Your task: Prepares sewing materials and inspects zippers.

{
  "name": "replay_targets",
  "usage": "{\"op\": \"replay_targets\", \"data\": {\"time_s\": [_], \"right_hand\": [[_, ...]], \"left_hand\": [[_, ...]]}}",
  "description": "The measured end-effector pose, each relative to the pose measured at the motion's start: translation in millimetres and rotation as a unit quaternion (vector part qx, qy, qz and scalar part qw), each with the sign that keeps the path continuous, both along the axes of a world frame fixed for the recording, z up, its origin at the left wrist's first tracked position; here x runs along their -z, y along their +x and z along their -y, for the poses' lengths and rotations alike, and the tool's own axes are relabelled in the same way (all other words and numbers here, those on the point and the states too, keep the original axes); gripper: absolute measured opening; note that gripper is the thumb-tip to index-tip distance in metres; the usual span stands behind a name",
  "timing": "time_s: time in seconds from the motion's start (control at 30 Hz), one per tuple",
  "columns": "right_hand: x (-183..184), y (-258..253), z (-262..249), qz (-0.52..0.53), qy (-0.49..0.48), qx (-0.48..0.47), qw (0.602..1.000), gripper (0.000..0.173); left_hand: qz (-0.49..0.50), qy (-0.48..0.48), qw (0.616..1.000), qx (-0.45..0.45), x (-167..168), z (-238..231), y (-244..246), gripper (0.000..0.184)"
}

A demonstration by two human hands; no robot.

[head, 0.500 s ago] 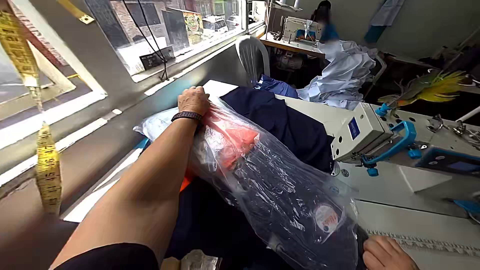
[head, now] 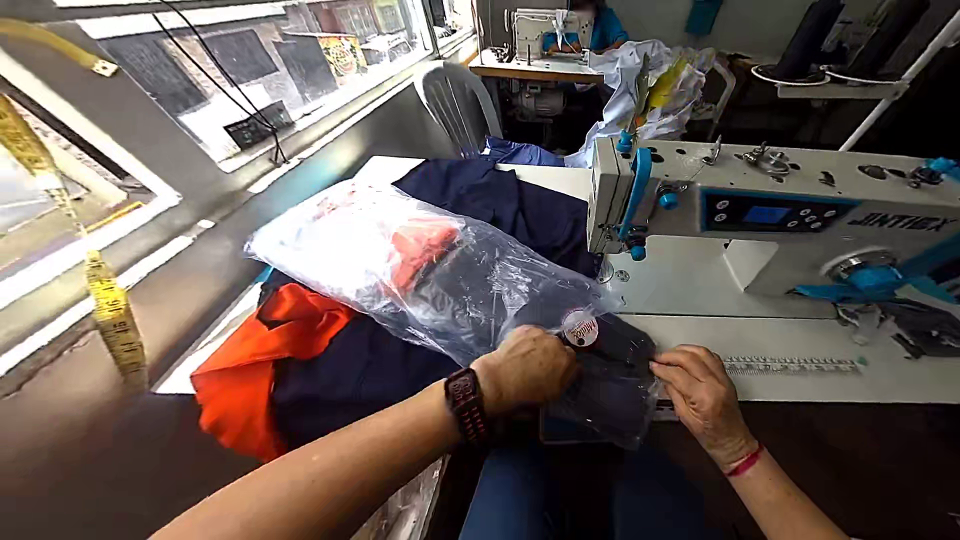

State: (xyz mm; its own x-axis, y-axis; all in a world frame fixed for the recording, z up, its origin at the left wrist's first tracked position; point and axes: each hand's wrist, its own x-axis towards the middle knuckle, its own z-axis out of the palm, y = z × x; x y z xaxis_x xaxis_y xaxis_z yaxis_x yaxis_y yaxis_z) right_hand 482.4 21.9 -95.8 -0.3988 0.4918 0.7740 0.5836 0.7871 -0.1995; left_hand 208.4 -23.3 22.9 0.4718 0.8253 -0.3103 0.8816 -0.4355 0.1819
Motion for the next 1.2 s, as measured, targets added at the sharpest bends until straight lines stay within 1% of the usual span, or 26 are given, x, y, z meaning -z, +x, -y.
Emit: {"op": "replay_targets", "data": {"time_s": [0.03,0.07,0.1,0.13,0.17,0.2,0.23,0.27,0.3,0.33,0.37,0.4,0.43,0.47,0.57,0.6,0.63,0.7,0.73,0.8,0.83,0.9,1.0,1.03,1.1,1.2], "right_hand": [[0,0,-1,-0.003,-0.010,0.009,1.000,0.023],[-1,-2,-1,-0.008,-0.029,0.013,0.999,0.022],[-1,-5,0,-0.019,-0.057,0.018,0.998,0.020],[-3,-8,2,-0.043,-0.102,0.022,0.994,0.018],[-8,-10,8,-0.088,-0.175,0.023,0.980,0.020],[-16,-11,16,-0.158,-0.268,0.021,0.950,0.031],[-28,-12,26,-0.252,-0.373,0.019,0.893,0.044],[-42,-12,36,-0.359,-0.471,0.010,0.806,0.051],[-54,-11,44,-0.447,-0.547,0.002,0.708,0.046],[-60,-10,51,-0.491,-0.602,-0.002,0.630,0.036],[-62,-10,56,-0.499,-0.641,-0.006,0.583,0.029],[-61,-11,59,-0.488,-0.668,-0.014,0.562,0.026],[-60,-14,59,-0.473,-0.681,-0.018,0.558,0.025],[-61,-18,57,-0.458,-0.686,-0.015,0.565,0.023],[-65,-32,47,-0.401,-0.686,0.005,0.608,0.013],[-65,-33,44,-0.371,-0.681,0.007,0.631,0.013],[-63,-32,42,-0.334,-0.669,0.009,0.664,0.014],[-58,-27,41,-0.231,-0.621,0.035,0.748,0.017],[-56,-23,43,-0.182,-0.592,0.061,0.783,0.019],[-56,-12,43,-0.124,-0.548,0.110,0.820,0.027],[-56,-5,41,-0.122,-0.532,0.128,0.828,0.029],[-60,3,34,-0.139,-0.497,0.144,0.845,0.027],[-71,-6,25,-0.118,-0.456,0.124,0.873,0.028],[-75,-15,22,-0.101,-0.458,0.117,0.875,0.032],[-81,-36,14,-0.049,-0.488,0.127,0.862,0.043],[-74,-45,5,-0.013,-0.513,0.157,0.844,0.044]], "left_hand": [[-0.024,-0.041,0.997,-0.068,-6,2,-13,0.046],[-0.016,-0.028,0.995,-0.093,-3,7,-25,0.043],[0.018,0.041,0.996,-0.073,8,16,-35,0.037],[0.069,0.150,0.986,-0.018,23,23,-39,0.029],[0.119,0.240,0.963,0.037,35,26,-36,0.023],[0.159,0.295,0.939,0.077,42,26,-27,0.020],[0.189,0.320,0.924,0.095,46,26,-13,0.019],[0.213,0.320,0.918,0.095,47,24,3,0.018],[0.231,0.310,0.919,0.080,50,22,20,0.019],[0.244,0.291,0.923,0.055,53,20,37,0.026],[0.253,0.272,0.928,0.025,56,16,52,0.034],[0.263,0.259,0.929,0.001,62,12,65,0.038],[0.274,0.252,0.928,-0.015,66,7,75,0.038],[0.283,0.243,0.928,-0.023,68,5,80,0.037],[0.324,0.191,0.926,-0.033,58,3,80,0.031],[0.335,0.179,0.924,-0.033,56,4,77,0.029],[0.343,0.178,0.922,-0.028,55,3,72,0.026],[0.361,0.173,0.916,-0.023,56,-1,61,0.026],[0.367,0.157,0.916,-0.035,54,-3,56,0.028],[0.355,0.124,0.924,-0.069,50,-7,44,0.040],[0.344,0.122,0.928,-0.076,49,-9,40,0.047],[0.305,0.124,0.941,-0.082,44,-12,33,0.058],[0.233,0.072,0.965,-0.099,38,-19,29,0.070],[0.230,0.060,0.966,-0.103,42,-23,28,0.074],[0.249,0.087,0.960,-0.095,55,-28,25,0.078],[0.267,0.134,0.952,-0.076,69,-29,29,0.069]]}}
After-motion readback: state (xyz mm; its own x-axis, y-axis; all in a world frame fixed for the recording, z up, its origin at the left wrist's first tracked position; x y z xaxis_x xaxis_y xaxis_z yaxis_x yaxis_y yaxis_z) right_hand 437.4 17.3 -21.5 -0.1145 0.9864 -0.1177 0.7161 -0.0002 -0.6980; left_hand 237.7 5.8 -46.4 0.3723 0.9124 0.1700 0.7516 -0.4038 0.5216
